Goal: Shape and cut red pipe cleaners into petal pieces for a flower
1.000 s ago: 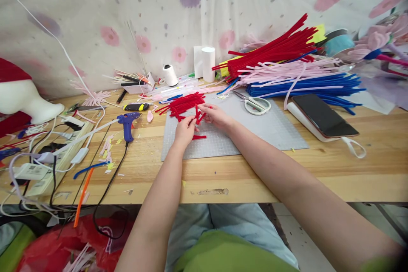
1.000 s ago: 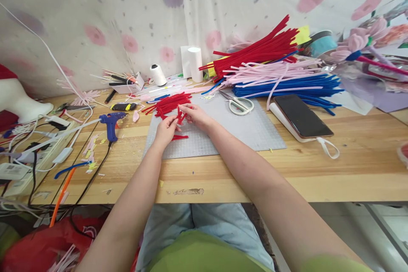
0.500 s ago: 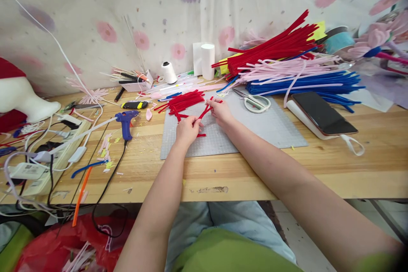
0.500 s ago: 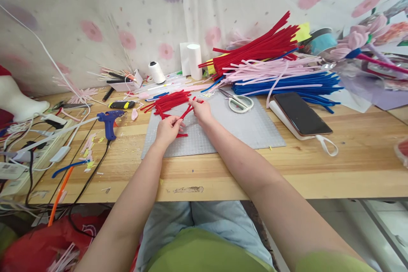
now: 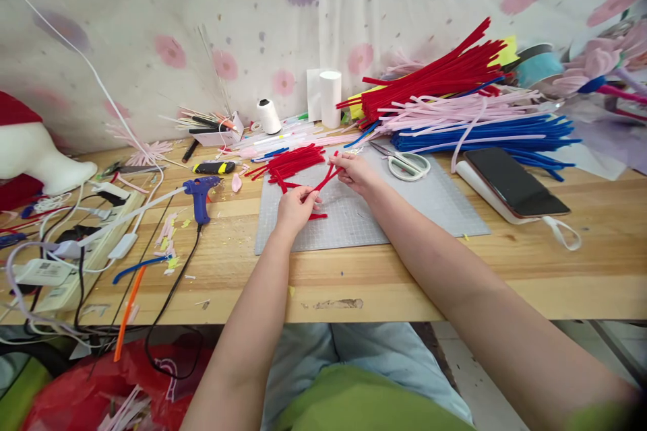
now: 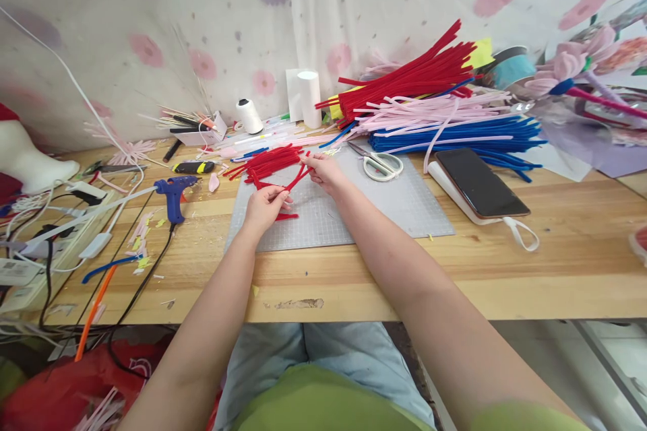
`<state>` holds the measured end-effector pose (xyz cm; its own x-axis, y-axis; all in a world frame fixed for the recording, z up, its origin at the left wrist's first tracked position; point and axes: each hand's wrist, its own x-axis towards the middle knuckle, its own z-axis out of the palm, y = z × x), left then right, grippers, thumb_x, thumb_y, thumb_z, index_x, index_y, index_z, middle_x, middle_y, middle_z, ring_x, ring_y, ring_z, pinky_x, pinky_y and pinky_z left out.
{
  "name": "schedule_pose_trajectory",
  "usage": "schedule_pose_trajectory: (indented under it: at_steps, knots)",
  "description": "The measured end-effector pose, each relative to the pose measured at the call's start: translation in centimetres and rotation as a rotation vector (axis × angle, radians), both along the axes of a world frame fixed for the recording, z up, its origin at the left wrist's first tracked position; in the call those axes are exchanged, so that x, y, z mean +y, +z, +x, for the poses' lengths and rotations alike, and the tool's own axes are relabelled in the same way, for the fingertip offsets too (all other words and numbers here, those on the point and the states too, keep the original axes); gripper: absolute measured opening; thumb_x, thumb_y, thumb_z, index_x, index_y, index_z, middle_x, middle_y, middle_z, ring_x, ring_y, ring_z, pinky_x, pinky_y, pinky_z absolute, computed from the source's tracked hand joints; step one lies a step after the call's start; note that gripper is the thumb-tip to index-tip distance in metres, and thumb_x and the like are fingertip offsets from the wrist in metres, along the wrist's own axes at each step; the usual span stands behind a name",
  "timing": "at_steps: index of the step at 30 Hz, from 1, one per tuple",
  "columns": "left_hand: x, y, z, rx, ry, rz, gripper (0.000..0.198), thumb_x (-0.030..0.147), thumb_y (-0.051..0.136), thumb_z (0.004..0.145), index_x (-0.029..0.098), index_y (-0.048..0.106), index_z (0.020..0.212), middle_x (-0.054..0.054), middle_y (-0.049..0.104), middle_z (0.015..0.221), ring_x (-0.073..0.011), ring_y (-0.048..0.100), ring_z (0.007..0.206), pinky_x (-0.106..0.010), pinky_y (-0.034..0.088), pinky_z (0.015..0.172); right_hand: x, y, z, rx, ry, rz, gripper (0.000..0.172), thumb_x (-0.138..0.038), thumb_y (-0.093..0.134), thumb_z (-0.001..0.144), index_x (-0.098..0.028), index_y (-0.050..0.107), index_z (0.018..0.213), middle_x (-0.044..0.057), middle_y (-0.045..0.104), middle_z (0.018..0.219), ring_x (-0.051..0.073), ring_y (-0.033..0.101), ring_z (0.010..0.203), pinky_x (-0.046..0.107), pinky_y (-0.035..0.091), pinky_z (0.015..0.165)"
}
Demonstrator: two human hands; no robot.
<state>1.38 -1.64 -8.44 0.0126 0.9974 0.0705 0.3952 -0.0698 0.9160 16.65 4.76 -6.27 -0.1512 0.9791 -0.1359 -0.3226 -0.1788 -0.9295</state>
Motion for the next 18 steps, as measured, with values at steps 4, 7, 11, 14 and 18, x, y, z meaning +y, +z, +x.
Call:
schedule_pose_trajectory:
  at_steps: [4, 7, 11, 14, 18]
  knots:
    - [0.3, -0.1, -0.7, 0.078, 0.141, 0.106, 0.021, 0.032, 0.054, 0.076, 0.019, 0.061, 0.091, -0.004, 0.067, 0.087, -0.0132, 0.062, 0.068, -0.027, 0.047, 0.068, -0.1, -0.4, 0.5, -0.062, 0.093, 0.053, 0.027, -0.029, 0.070, 0.066, -0.015, 0.048, 0.059, -0.010, 0.029, 0.039, 0.000, 0.018, 0.032, 0.016, 0.010, 0.033]
    - [0.4, 0.6, -1.3, 0.159, 0.396, 0.291, 0.029, 0.032, 0.058, 0.074, 0.020, 0.055, 0.101, -0.008, 0.061, 0.106, -0.0175, 0.056, 0.101, -0.031, 0.042, 0.088, -0.3, -0.7, -0.3, -0.039, 0.097, 0.069, 0.031, -0.031, 0.071, 0.063, -0.017, 0.044, 0.058, -0.009, 0.032, 0.040, 0.001, 0.026, 0.033, 0.016, 0.014, 0.032]
    - [0.0, 1.3, -1.4, 0.111, 0.696, 0.386, 0.036, 0.034, 0.056, 0.076, 0.017, 0.046, 0.106, -0.012, 0.054, 0.113, -0.0177, 0.049, 0.108, -0.031, 0.039, 0.090, -0.8, -0.6, -1.8, 0.044, -0.020, -0.016, 0.031, -0.032, 0.071, 0.063, -0.018, 0.044, 0.064, -0.008, 0.043, 0.045, 0.003, 0.040, 0.037, 0.015, 0.025, 0.034]
    - [-0.2, 1.0, -0.4, 0.064, 0.490, 0.255, 0.027, 0.041, 0.045, 0.082, 0.018, 0.052, 0.093, -0.005, 0.061, 0.087, -0.0134, 0.058, 0.083, -0.024, 0.045, 0.075, -1.3, -0.3, -2.5, 0.162, -0.078, -0.076, 0.029, -0.031, 0.069, 0.066, -0.019, 0.042, 0.067, -0.008, 0.045, 0.046, 0.004, 0.044, 0.039, 0.014, 0.029, 0.036]
    - [0.4, 0.1, 0.9, -0.172, 0.210, 0.149, 0.031, 0.042, 0.040, 0.084, 0.018, 0.057, 0.093, -0.005, 0.064, 0.089, -0.0127, 0.060, 0.081, -0.023, 0.047, 0.071, -2.1, -0.4, -3.3, 0.220, 0.034, -0.115, 0.018, -0.025, 0.064, 0.070, -0.018, 0.048, 0.070, -0.006, 0.051, 0.050, 0.004, 0.047, 0.042, 0.015, 0.032, 0.037]
